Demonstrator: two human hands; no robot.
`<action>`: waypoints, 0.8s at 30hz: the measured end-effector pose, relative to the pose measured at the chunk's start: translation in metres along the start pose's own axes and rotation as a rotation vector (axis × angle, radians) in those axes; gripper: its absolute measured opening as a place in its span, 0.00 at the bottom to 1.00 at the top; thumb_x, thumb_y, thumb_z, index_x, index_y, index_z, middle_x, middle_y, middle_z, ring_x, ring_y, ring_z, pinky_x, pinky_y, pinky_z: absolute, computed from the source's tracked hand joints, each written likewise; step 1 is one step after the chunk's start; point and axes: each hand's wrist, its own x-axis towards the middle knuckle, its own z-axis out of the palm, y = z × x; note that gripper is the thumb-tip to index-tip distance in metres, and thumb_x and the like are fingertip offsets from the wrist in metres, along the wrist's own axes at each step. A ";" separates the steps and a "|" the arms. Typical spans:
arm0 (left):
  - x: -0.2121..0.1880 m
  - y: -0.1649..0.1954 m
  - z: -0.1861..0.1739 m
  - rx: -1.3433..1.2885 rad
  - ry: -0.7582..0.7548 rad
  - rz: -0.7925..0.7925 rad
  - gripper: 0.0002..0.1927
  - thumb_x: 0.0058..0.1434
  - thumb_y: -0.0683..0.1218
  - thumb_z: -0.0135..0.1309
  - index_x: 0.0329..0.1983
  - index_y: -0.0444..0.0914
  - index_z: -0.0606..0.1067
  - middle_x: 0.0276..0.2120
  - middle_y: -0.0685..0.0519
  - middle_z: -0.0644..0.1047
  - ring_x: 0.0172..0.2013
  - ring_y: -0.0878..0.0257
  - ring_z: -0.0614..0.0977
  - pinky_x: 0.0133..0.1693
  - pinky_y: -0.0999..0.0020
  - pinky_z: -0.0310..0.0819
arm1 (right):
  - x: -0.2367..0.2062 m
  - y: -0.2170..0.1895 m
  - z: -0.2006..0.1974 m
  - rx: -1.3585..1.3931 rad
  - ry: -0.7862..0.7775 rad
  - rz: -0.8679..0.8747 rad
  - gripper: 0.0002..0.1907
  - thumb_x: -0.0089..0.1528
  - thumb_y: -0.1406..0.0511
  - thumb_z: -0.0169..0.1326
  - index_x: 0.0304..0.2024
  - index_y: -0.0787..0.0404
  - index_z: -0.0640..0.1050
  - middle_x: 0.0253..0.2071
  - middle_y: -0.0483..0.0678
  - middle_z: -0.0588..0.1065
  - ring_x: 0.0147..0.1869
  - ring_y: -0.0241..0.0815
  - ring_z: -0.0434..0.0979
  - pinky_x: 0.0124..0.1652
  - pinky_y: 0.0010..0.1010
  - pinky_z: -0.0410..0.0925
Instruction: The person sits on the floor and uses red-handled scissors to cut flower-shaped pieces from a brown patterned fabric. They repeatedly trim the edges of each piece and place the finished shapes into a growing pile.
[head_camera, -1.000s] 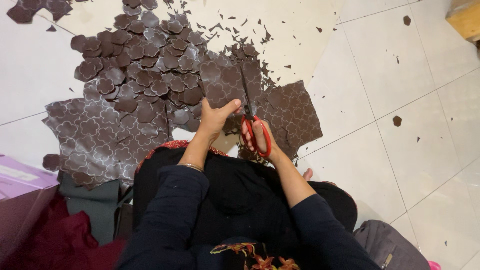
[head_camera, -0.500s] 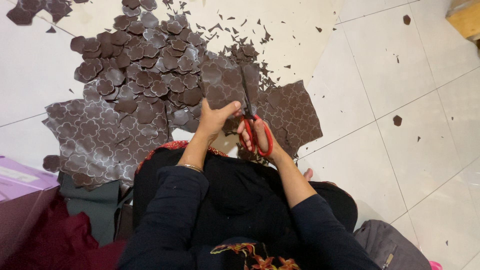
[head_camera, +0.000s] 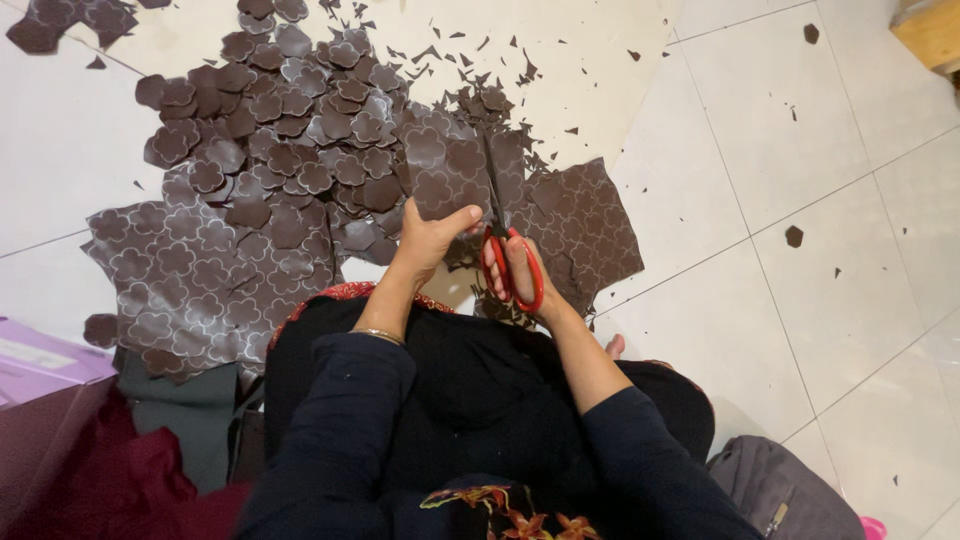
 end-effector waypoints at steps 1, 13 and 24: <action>0.000 0.000 0.000 -0.004 -0.001 -0.003 0.11 0.58 0.38 0.63 0.43 0.34 0.77 0.34 0.54 0.81 0.33 0.65 0.82 0.36 0.70 0.78 | 0.000 0.001 0.000 0.006 0.006 0.012 0.44 0.56 0.26 0.41 0.32 0.59 0.71 0.18 0.41 0.65 0.18 0.31 0.65 0.19 0.22 0.61; 0.000 0.001 -0.001 -0.035 -0.006 -0.020 0.11 0.58 0.38 0.63 0.44 0.33 0.77 0.35 0.53 0.81 0.32 0.65 0.82 0.35 0.70 0.79 | -0.002 -0.003 -0.001 0.055 0.010 0.048 0.42 0.56 0.27 0.44 0.31 0.59 0.70 0.20 0.40 0.64 0.18 0.30 0.64 0.18 0.21 0.60; 0.000 0.002 -0.002 -0.038 0.022 -0.013 0.11 0.57 0.38 0.63 0.43 0.34 0.77 0.35 0.53 0.81 0.32 0.65 0.82 0.35 0.70 0.79 | -0.008 -0.020 -0.002 0.019 0.025 0.056 0.41 0.56 0.28 0.46 0.31 0.58 0.69 0.20 0.40 0.63 0.19 0.29 0.62 0.18 0.20 0.56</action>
